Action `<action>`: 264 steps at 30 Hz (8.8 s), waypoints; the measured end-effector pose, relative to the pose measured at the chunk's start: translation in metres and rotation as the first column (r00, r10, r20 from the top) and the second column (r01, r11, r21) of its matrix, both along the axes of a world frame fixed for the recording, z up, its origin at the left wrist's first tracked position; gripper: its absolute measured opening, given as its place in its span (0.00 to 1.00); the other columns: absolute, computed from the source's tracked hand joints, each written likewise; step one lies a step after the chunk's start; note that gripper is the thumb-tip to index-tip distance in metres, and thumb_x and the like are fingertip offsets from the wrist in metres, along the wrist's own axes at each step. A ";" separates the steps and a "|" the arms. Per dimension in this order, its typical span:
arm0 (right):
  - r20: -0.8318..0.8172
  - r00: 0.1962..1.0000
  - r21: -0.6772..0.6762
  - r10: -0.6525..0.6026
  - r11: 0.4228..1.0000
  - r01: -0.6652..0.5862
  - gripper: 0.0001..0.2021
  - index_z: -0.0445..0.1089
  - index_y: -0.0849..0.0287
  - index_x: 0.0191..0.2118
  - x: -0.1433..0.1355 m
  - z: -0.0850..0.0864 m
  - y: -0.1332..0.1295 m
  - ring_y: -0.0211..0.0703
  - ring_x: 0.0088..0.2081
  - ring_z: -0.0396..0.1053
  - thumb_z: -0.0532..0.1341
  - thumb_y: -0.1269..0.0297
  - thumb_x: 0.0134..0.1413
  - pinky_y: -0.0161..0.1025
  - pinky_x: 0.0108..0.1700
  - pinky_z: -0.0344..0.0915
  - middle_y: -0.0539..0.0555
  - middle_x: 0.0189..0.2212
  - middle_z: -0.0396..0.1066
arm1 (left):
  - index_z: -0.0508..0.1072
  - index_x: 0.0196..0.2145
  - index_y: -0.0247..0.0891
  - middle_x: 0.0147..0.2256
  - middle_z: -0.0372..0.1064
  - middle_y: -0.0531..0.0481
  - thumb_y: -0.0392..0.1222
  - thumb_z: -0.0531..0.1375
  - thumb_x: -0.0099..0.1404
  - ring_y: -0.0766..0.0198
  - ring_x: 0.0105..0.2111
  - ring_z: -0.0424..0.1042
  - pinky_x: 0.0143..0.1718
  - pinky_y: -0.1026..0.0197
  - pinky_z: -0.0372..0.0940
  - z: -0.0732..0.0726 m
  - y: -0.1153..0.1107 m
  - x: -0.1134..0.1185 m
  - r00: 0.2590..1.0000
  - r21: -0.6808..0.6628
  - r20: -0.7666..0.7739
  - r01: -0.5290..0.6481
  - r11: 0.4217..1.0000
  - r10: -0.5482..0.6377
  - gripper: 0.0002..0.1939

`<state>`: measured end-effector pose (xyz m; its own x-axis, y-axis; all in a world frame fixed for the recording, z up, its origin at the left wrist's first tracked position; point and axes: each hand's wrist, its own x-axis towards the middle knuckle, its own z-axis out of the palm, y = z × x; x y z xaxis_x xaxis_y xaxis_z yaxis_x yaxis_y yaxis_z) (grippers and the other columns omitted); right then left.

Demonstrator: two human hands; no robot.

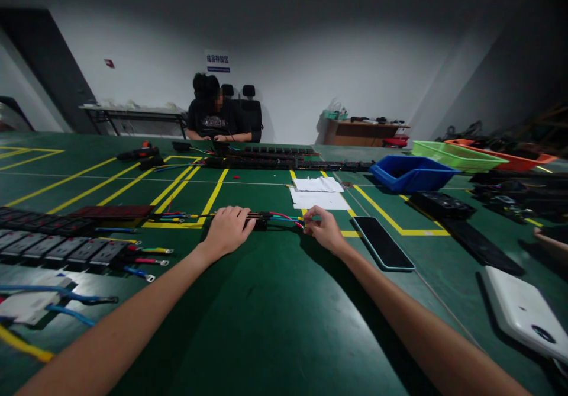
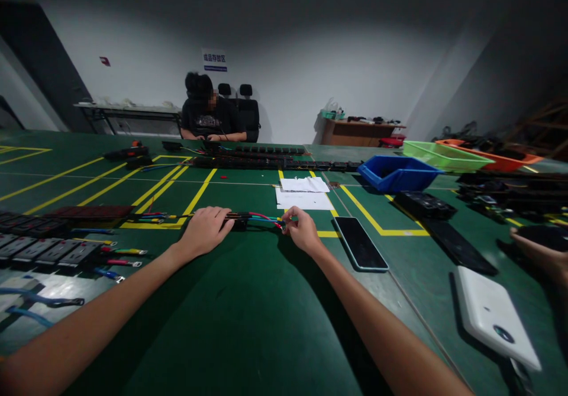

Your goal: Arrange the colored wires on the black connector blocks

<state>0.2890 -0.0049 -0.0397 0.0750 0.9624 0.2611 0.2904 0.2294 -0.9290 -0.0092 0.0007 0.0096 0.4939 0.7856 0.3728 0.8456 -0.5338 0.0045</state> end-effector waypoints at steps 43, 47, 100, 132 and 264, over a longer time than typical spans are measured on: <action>0.175 0.947 0.301 -0.271 0.930 0.210 0.09 0.73 0.58 0.37 -0.010 0.012 -0.008 0.45 0.32 0.73 0.57 0.63 0.54 0.40 0.37 0.69 0.54 0.31 0.76 | 0.75 0.53 0.31 0.46 0.76 0.37 0.54 0.43 0.76 0.48 0.45 0.73 0.49 0.45 0.66 0.000 0.004 -0.001 0.999 0.030 -0.025 -0.028 0.999 0.029 0.29; 0.280 0.906 0.462 -0.316 0.872 0.161 0.11 0.74 0.58 0.43 -0.015 0.017 -0.017 0.46 0.36 0.74 0.58 0.66 0.56 0.40 0.40 0.70 0.56 0.36 0.75 | 0.75 0.53 0.32 0.46 0.76 0.36 0.54 0.43 0.76 0.48 0.45 0.73 0.49 0.45 0.66 0.000 0.003 -0.001 0.999 0.040 -0.032 -0.032 0.999 0.033 0.28; 0.332 0.911 0.202 -0.245 0.962 0.185 0.13 0.76 0.57 0.37 -0.011 0.010 -0.008 0.46 0.32 0.73 0.56 0.58 0.62 0.39 0.36 0.64 0.55 0.31 0.78 | 0.75 0.53 0.32 0.47 0.76 0.36 0.55 0.43 0.76 0.49 0.47 0.74 0.50 0.45 0.66 0.002 0.002 -0.001 1.000 -0.003 0.002 -0.026 1.000 0.026 0.29; 0.369 0.879 0.410 -0.301 0.902 0.137 0.10 0.73 0.58 0.43 -0.012 0.012 -0.013 0.51 0.42 0.72 0.59 0.64 0.58 0.45 0.45 0.68 0.57 0.38 0.76 | 0.75 0.53 0.32 0.46 0.76 0.37 0.54 0.43 0.77 0.49 0.46 0.74 0.50 0.45 0.66 -0.001 0.003 -0.002 1.000 0.014 0.004 -0.016 1.000 0.016 0.28; 0.470 0.835 0.498 -0.286 0.867 0.016 0.17 0.71 0.59 0.56 -0.018 0.017 -0.021 0.53 0.55 0.70 0.58 0.64 0.64 0.49 0.59 0.67 0.62 0.54 0.72 | 0.75 0.52 0.31 0.46 0.76 0.37 0.53 0.44 0.76 0.48 0.46 0.74 0.50 0.44 0.66 0.000 0.003 -0.001 1.000 0.031 -0.005 -0.020 0.999 0.020 0.28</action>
